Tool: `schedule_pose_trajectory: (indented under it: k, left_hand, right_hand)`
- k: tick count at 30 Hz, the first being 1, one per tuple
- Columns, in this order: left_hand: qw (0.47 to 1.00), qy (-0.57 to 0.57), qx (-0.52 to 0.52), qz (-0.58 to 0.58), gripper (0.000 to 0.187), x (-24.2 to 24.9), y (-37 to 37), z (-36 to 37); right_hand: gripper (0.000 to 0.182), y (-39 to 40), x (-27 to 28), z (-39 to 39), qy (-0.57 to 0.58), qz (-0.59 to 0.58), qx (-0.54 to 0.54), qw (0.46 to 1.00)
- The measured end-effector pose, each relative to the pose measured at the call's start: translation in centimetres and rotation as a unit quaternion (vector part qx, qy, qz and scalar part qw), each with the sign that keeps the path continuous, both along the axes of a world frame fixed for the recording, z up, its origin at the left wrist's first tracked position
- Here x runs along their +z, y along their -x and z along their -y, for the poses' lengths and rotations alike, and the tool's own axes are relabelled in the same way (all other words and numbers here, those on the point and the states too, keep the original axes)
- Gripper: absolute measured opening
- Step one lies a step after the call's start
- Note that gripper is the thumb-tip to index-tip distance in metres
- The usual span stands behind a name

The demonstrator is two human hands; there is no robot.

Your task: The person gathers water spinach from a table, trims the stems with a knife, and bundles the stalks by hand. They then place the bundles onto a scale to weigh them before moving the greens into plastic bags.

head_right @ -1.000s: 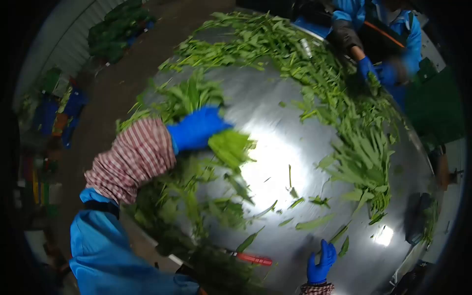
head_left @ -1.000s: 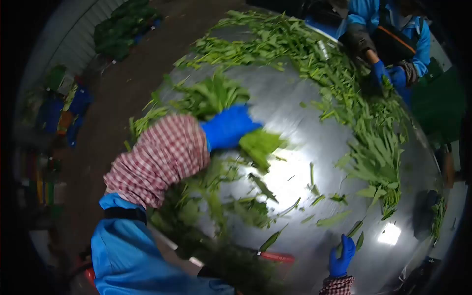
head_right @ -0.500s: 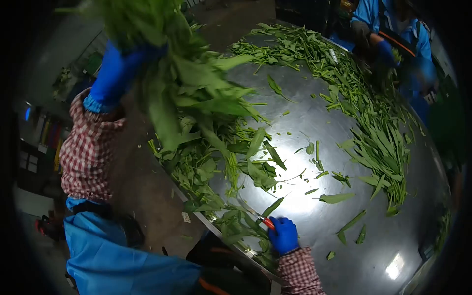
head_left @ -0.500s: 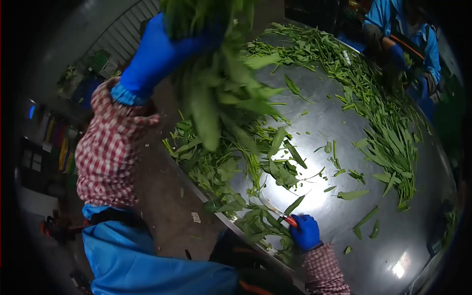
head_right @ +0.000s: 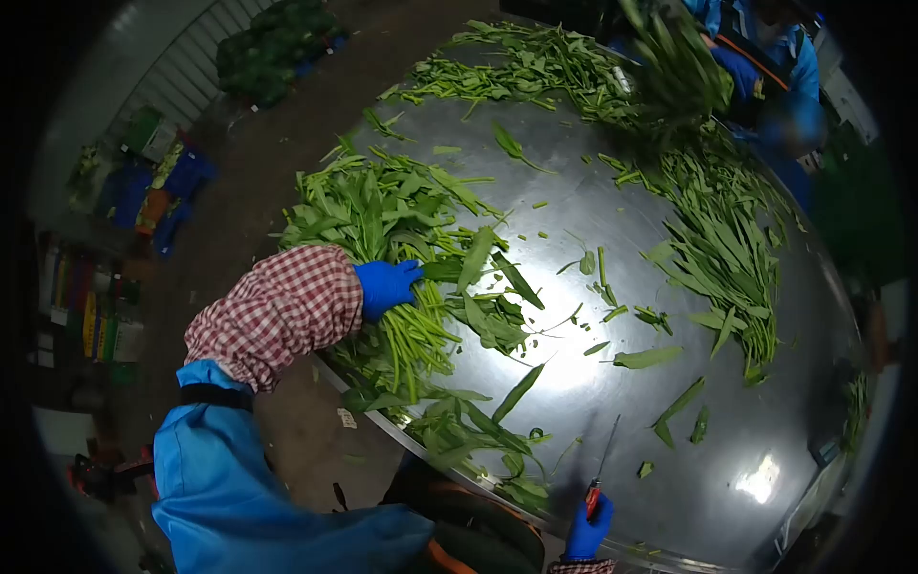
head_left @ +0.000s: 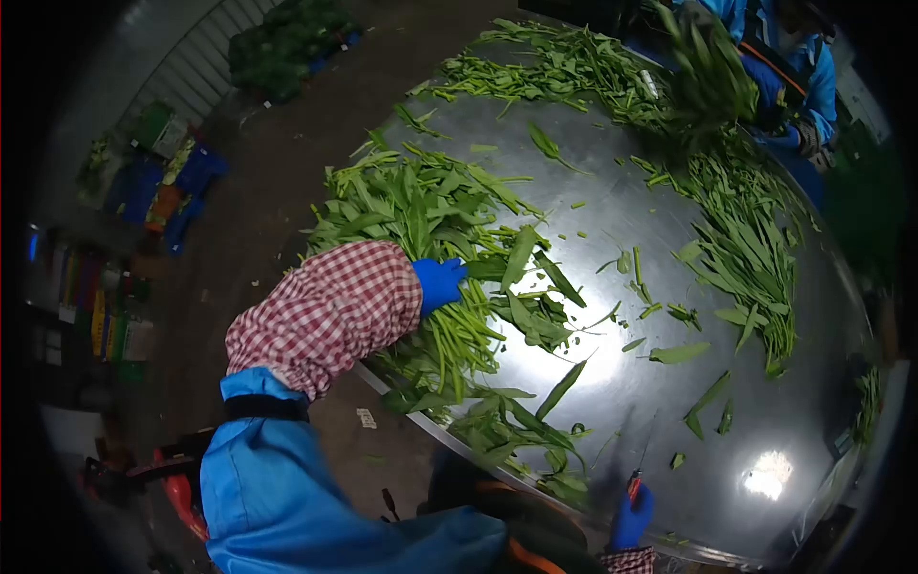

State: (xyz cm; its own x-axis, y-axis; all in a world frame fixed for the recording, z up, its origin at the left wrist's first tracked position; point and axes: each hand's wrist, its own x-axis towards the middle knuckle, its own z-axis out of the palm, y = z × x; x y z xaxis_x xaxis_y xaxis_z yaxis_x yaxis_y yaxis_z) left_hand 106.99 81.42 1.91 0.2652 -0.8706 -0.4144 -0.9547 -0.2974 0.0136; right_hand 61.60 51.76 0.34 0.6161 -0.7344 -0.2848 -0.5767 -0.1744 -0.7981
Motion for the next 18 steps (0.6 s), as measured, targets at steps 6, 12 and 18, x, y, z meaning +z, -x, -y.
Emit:
schedule_pose_trajectory:
  k: [6, 12, 18]
  left_hand:
    - [0.995, -0.043, 0.016, -0.090, 0.050, 5.8, -1.5, -0.6]
    - [0.869, 0.257, 0.275, -0.320, 0.060, 23.2, -1.4, -0.1]
    - [0.695, 0.288, 0.239, -0.614, 0.065, 21.5, 5.7, 6.3]
  right_hand:
    - [0.030, 0.3, 0.6, -1.4, 0.012, -0.010, -0.012, 1.000]
    - [0.025, -2.9, -2.7, 2.0, -0.056, 0.126, -0.019, 0.990]
    - [0.045, -17.9, 16.2, 1.9, -0.276, 0.276, 0.107, 0.915]
